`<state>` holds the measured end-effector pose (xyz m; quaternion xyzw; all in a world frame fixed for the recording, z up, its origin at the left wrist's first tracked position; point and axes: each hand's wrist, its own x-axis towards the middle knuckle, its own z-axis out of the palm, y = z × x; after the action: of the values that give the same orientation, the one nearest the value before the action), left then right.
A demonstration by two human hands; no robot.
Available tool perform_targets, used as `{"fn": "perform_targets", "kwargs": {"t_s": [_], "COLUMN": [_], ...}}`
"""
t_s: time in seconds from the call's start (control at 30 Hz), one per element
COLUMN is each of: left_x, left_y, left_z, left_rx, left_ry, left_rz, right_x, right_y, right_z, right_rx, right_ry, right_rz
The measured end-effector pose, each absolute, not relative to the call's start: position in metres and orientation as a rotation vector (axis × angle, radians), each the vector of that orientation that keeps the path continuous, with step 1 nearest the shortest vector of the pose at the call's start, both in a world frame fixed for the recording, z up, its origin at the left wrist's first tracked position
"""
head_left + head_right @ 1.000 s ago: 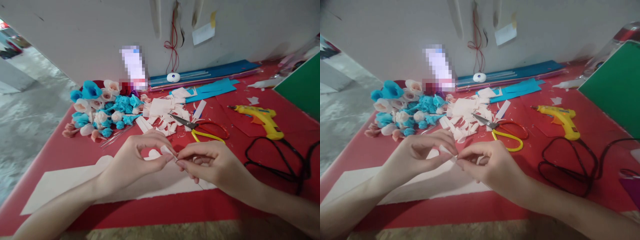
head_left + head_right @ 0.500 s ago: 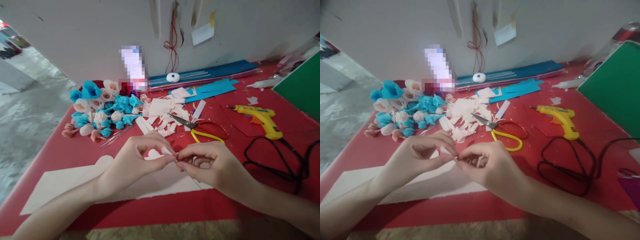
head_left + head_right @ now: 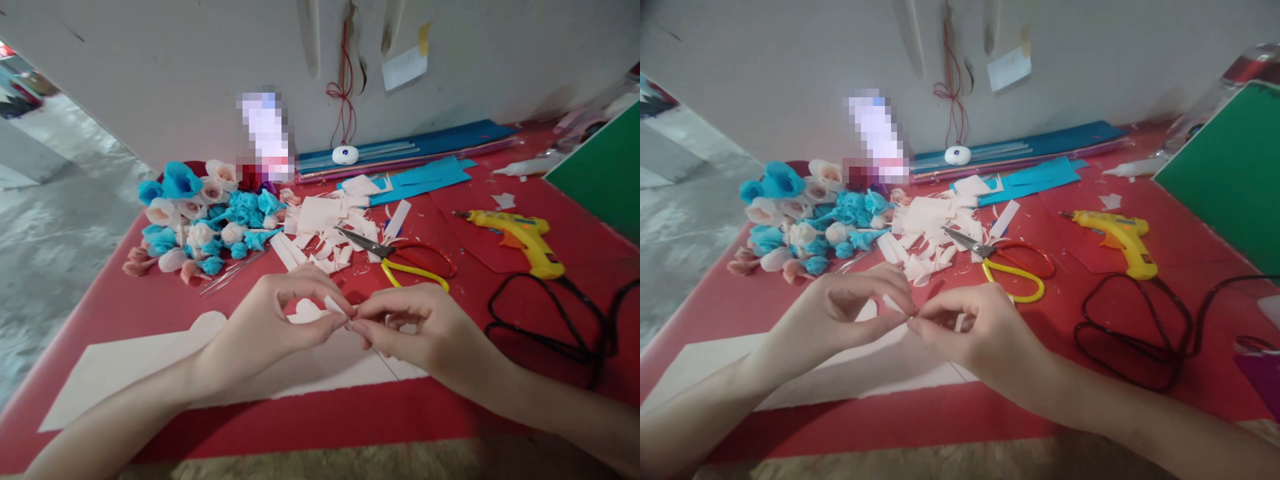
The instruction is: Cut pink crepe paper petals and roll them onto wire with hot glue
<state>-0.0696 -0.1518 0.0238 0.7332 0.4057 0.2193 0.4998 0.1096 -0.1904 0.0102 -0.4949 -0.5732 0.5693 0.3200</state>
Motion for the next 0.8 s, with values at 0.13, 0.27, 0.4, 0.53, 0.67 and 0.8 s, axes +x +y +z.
{"fn": "perform_targets", "kwargs": {"t_s": [0.13,0.27,0.4,0.53,0.67,0.8], "left_x": [-0.070,-0.071,-0.071,-0.072,-0.076,-0.081], "left_y": [-0.150,-0.149,-0.149,-0.148,-0.144,-0.140], "left_z": [0.024,0.024,0.023,0.024,0.026,0.027], "left_rx": [1.762,1.754,1.759,1.765,1.756,1.762], "left_ry": [0.949,0.919,0.930,0.905,0.899,0.895], "left_rz": [0.533,0.529,0.525,0.530,0.561,0.643], "right_x": [0.110,0.110,0.110,0.112,0.114,0.116], "right_y": [-0.190,-0.189,-0.188,-0.188,-0.186,-0.183], "right_z": [0.010,0.010,0.009,0.009,0.012,0.015], "right_rx": [-1.279,-1.282,-1.275,-1.250,-1.234,-1.239], "right_ry": [-1.480,-1.435,-1.410,-1.412,-1.420,-1.435], "right_rz": [1.558,1.642,1.647,1.646,1.652,1.640]}}
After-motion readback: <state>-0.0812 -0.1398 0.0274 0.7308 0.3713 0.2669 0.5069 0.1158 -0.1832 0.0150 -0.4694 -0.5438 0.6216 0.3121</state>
